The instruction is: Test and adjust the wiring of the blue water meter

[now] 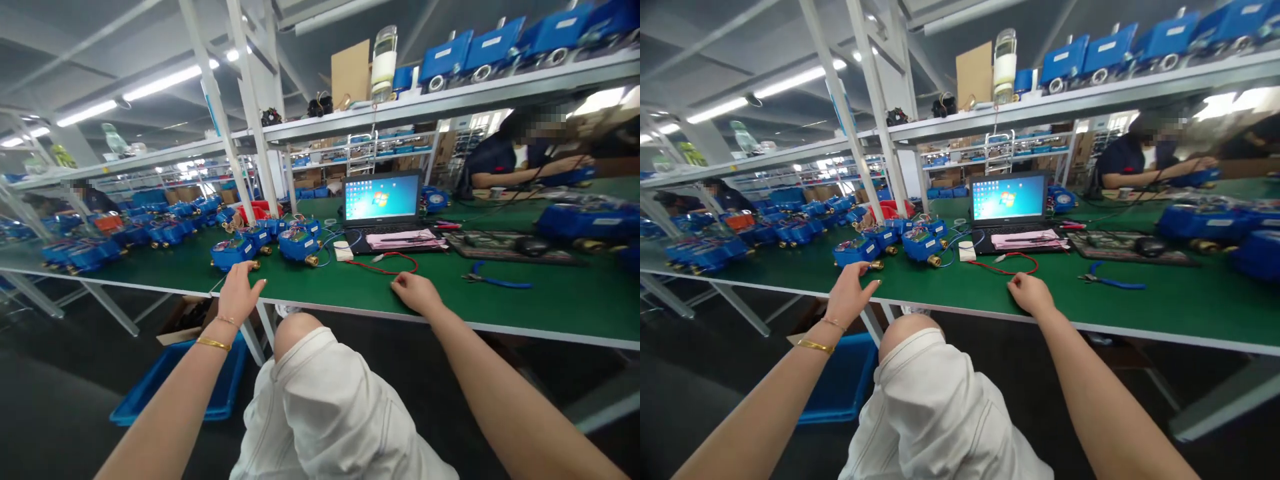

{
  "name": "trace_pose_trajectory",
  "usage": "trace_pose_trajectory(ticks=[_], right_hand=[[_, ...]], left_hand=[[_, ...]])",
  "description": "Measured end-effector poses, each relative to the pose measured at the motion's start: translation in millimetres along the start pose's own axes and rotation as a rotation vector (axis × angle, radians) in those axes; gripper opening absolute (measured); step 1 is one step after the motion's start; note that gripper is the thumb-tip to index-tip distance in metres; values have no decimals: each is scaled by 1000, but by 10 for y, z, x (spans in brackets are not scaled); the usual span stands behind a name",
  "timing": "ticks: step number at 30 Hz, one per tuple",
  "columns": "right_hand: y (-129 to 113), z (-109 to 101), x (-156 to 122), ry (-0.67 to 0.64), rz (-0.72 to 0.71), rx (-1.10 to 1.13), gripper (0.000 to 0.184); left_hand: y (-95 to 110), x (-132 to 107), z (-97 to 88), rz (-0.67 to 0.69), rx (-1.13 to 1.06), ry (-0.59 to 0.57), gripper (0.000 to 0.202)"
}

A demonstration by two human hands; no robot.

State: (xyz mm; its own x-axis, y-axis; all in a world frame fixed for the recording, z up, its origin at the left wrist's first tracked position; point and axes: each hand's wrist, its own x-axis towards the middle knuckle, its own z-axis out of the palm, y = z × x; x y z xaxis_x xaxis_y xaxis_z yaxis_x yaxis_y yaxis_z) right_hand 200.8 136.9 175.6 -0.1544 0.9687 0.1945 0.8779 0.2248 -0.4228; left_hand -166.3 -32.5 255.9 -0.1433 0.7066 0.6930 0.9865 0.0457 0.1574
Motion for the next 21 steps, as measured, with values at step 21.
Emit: trace_pose_trajectory(ticks=[21], right_hand=[[-66,34,34,112,-16,30,26]], left_hand=[[-356,740,530,225,32,-93,59]])
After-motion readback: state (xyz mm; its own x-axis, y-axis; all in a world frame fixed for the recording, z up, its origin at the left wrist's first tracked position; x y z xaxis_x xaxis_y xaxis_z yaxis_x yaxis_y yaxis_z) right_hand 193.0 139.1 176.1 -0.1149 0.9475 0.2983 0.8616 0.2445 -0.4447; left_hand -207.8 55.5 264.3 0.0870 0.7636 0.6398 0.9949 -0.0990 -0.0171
